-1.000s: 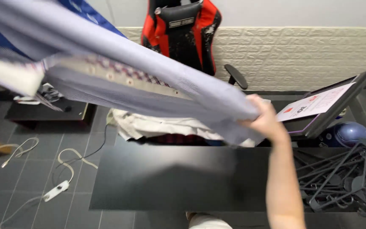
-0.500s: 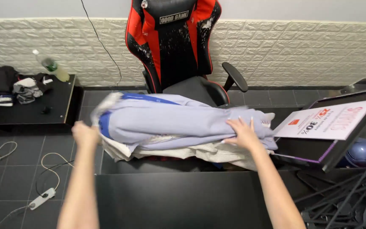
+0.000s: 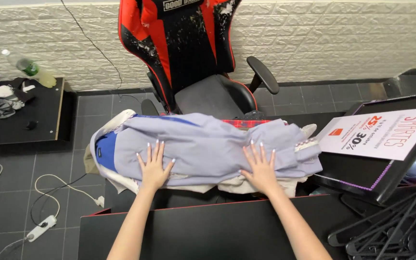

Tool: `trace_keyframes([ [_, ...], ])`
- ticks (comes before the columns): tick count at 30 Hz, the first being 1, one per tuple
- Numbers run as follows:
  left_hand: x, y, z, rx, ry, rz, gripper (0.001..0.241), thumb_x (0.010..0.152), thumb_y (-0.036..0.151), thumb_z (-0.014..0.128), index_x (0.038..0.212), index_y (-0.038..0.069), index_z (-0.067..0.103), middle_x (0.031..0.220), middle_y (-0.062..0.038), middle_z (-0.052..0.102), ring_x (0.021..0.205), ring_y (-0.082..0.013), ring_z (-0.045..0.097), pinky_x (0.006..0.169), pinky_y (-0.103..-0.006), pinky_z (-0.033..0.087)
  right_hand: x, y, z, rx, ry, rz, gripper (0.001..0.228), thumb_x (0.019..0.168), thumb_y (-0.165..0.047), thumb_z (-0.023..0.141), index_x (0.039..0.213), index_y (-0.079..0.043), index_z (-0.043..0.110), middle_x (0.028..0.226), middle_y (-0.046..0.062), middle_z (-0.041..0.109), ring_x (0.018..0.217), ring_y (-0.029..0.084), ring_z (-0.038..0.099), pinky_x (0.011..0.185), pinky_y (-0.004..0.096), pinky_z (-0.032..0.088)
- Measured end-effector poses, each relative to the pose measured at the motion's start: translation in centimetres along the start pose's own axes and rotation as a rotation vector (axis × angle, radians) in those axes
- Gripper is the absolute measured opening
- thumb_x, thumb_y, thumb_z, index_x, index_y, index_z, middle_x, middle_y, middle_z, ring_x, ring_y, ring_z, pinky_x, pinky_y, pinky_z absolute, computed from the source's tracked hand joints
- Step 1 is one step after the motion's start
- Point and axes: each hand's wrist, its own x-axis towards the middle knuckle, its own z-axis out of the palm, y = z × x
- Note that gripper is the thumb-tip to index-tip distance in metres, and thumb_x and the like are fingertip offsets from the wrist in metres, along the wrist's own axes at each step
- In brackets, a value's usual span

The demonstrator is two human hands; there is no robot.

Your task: The person takes a light blue shirt from a rack, places it on a table, and buttons it up. They then fold the shirt and place it on a pile. Next, they take a khaki shirt from the rack, button it, and fold it on the table.

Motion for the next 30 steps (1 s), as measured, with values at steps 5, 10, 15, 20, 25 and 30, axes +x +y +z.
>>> trace_keyframes([
  [5, 0.0, -0.8, 2.2, 0.177, 0.025, 0.039, 0.080, 0.102, 0.072, 0.030, 0.168, 0.029, 0.016, 0.176, 0.006, 0.014, 0.162, -0.0263, 0.008, 0.126, -0.0694, 0.000, 0.1, 0.2, 3.0, -0.150, -0.066, 0.013, 0.094, 0.093, -0.060, 0.063, 0.169, -0.032, 0.016, 0.175, 0.008, 0.017, 0.159, 0.040, 0.012, 0.120, 0.074, 0.004],
  [10, -0.3, -0.6, 0.9, 0.130, 0.004, -0.002, 0.077, 0.104, 0.069, 0.033, 0.170, 0.033, 0.016, 0.174, 0.005, 0.022, 0.160, -0.0265, 0.017, 0.124, -0.0711, 0.004, -0.1, -0.1, 0.8, -0.034, -0.038, 0.024, 0.094, 0.092, -0.057, 0.066, 0.169, -0.033, 0.018, 0.174, 0.007, 0.022, 0.158, 0.039, 0.017, 0.122, 0.072, 0.005],
  [15, -5.2, 0.0, -2.3, -0.001, 0.096, -0.012, 0.060, 0.102, 0.047, 0.056, 0.157, 0.027, 0.043, 0.158, -0.001, 0.048, 0.150, -0.0280, 0.041, 0.124, -0.0679, 0.022, -1.2, 0.7, -2.0, 0.134, 0.093, 0.007, 0.093, 0.087, -0.057, 0.073, 0.166, -0.031, 0.030, 0.170, 0.008, 0.033, 0.157, 0.037, 0.025, 0.123, 0.069, 0.008],
  [20, -16.3, 3.6, -8.4, -0.294, 0.212, 0.213, 0.035, 0.103, 0.022, 0.055, 0.135, 0.008, 0.061, 0.128, -0.010, 0.070, 0.117, -0.0330, 0.062, 0.107, -0.0448, 0.043, -5.7, 0.4, -4.2, 0.333, 0.380, -0.036, 0.073, 0.094, -0.046, 0.071, 0.155, -0.015, 0.046, 0.161, 0.012, 0.045, 0.156, 0.038, 0.030, 0.125, 0.063, 0.015],
  [25, -29.1, 1.8, -1.5, -0.525, 0.330, 0.293, 0.025, 0.098, 0.015, 0.056, 0.112, 0.014, 0.077, 0.113, -0.003, 0.079, 0.102, -0.0208, 0.075, 0.096, -0.0320, 0.055, -17.2, -2.6, -7.1, 0.609, 0.519, -0.089, 0.024, 0.098, -0.023, 0.070, 0.114, -0.006, 0.067, 0.129, 0.012, 0.067, 0.124, 0.029, 0.063, 0.107, 0.040, 0.046],
  [30, -39.6, 4.9, 8.6, -0.695, 0.165, -0.005, 0.026, 0.088, 0.016, 0.061, 0.093, 0.023, 0.085, 0.083, 0.003, 0.078, 0.070, -0.0109, 0.072, 0.072, -0.0230, 0.057, -33.1, -4.7, -5.1, 0.677, 0.541, 0.142, 0.018, 0.100, -0.018, 0.064, 0.111, -0.006, 0.073, 0.115, 0.007, 0.072, 0.107, 0.023, 0.070, 0.095, 0.037, 0.053],
])
